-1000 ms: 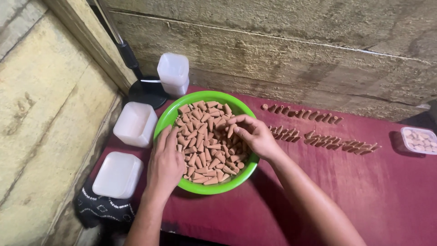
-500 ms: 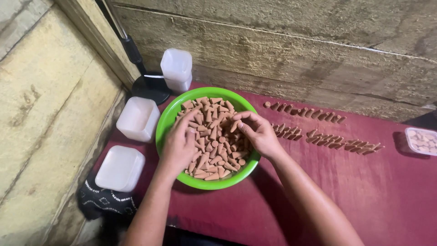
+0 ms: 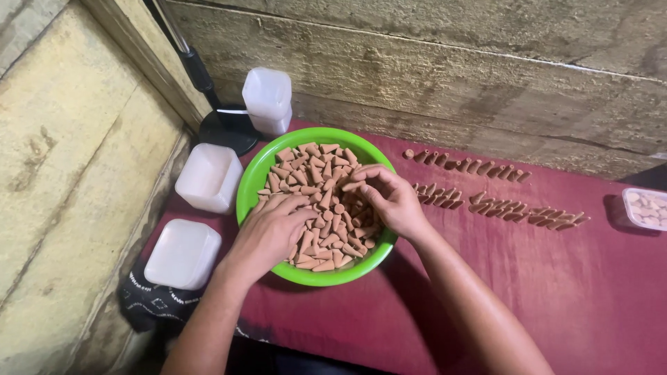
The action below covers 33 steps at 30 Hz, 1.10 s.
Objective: Arranging small incense cones from a bowl into neat rows on a table
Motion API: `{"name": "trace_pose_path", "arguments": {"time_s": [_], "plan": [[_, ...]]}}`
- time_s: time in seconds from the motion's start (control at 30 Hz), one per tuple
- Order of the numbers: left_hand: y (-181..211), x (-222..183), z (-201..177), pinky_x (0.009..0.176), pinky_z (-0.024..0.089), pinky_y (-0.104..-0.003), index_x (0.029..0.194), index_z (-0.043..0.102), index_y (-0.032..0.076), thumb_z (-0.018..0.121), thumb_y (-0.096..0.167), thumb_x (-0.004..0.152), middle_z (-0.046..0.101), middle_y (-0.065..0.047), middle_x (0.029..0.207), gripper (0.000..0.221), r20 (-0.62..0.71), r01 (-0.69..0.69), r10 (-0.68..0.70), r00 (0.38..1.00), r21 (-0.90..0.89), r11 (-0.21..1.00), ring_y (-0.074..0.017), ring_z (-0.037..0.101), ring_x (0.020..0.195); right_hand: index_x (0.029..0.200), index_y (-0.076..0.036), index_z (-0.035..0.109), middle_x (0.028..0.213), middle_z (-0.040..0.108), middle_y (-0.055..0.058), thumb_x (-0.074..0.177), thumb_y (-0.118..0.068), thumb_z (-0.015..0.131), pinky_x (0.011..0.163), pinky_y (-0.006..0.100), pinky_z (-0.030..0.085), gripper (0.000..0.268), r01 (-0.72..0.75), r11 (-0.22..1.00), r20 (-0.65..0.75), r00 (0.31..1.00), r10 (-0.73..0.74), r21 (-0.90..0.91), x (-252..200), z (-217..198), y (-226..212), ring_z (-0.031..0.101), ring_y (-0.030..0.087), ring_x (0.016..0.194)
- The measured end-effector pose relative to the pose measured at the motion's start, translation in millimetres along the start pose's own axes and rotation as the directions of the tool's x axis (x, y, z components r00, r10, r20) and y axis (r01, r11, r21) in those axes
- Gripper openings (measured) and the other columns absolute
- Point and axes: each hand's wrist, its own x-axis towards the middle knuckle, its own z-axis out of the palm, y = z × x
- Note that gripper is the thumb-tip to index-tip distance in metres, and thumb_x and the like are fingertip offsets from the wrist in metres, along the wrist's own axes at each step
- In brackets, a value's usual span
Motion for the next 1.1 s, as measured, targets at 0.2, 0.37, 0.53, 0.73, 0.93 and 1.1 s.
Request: {"name": "trace_pose_path", "arguments": {"time_s": [0.2,0.37,0.53,0.73,0.93,1.1], "plan": [[0,6,-7,0.082,0.052,-0.043,0.108,0.076,0.014,0.067,0.015,0.092,0.063,-0.007,0.101,0.018,0.118,0.061,-0.058,0.991,-0.021,0.998,-0.029,0.061,0.097,0.134,-0.008,0.066,0.137,0.062,0.021,0.093,0.0,0.062,0.099,0.055,0.052,0.042,0.021,0.961,0.16,0.987,0.025,-0.276,4,9,-34,0.061,0.041,0.127],[-22,-2,1,0.088,0.052,-0.045,0.109,0.072,0.018,0.065,0.022,0.095,0.061,-0.006,0.104,0.017,-0.044,0.11,-0.116,0.992,-0.11,0.988,-0.0316,0.063,0.101,0.113,-0.011,0.075,0.116,0.072,0.011,0.093,-0.009,0.066,0.093,0.045,0.054,0.022,0.076,0.934,0.088,0.995,-0.048,-0.349,0,8,-10,0.07,0.032,0.109],[-25,-10,13,0.087,0.055,-0.046,0.115,0.066,0.025,0.061,0.031,0.099,0.06,-0.004,0.107,0.018,-0.182,0.254,-0.312,0.933,-0.282,0.925,-0.0323,0.067,0.1,0.115,-0.012,0.071,0.127,0.063,0.014,0.087,-0.016,0.071,0.1,0.056,0.049,0.028,0.297,0.81,0.362,0.925,-0.114,-0.506,-2,20,-25,0.057,0.043,0.126],[-24,-12,26,0.078,0.054,-0.049,0.118,0.059,0.02,0.044,0.035,0.108,0.068,-0.009,0.097,0.024,-0.228,0.279,-0.313,0.922,-0.17,0.945,-0.0348,0.071,0.091,0.1,-0.009,0.061,0.13,0.059,0.016,0.075,-0.025,0.081,0.098,0.059,0.049,0.035,0.406,0.703,0.502,0.861,-0.081,-0.584,-5,29,-32,0.049,0.046,0.135],[-22,-12,24,0.079,0.054,-0.047,0.118,0.06,0.018,0.045,0.032,0.108,0.075,-0.012,0.093,0.022,-0.224,0.293,-0.343,0.912,-0.229,0.928,-0.0356,0.074,0.089,0.099,-0.017,0.064,0.126,0.061,0.009,0.074,-0.03,0.08,0.09,0.053,0.052,0.032,0.402,0.622,0.441,0.892,-0.1,-0.672,-16,34,-19,0.054,0.039,0.133],[-9,-8,6,0.082,0.054,-0.047,0.115,0.064,0.015,0.049,0.023,0.108,0.077,-0.013,0.092,0.018,-0.191,0.327,-0.408,0.893,-0.345,0.88,-0.0329,0.075,0.087,0.095,-0.022,0.065,0.118,0.066,0.002,0.086,-0.023,0.073,0.085,0.041,0.053,0.012,0.417,0.538,0.317,0.909,-0.273,-0.733,-20,38,-8,0.064,0.028,0.121]]}}
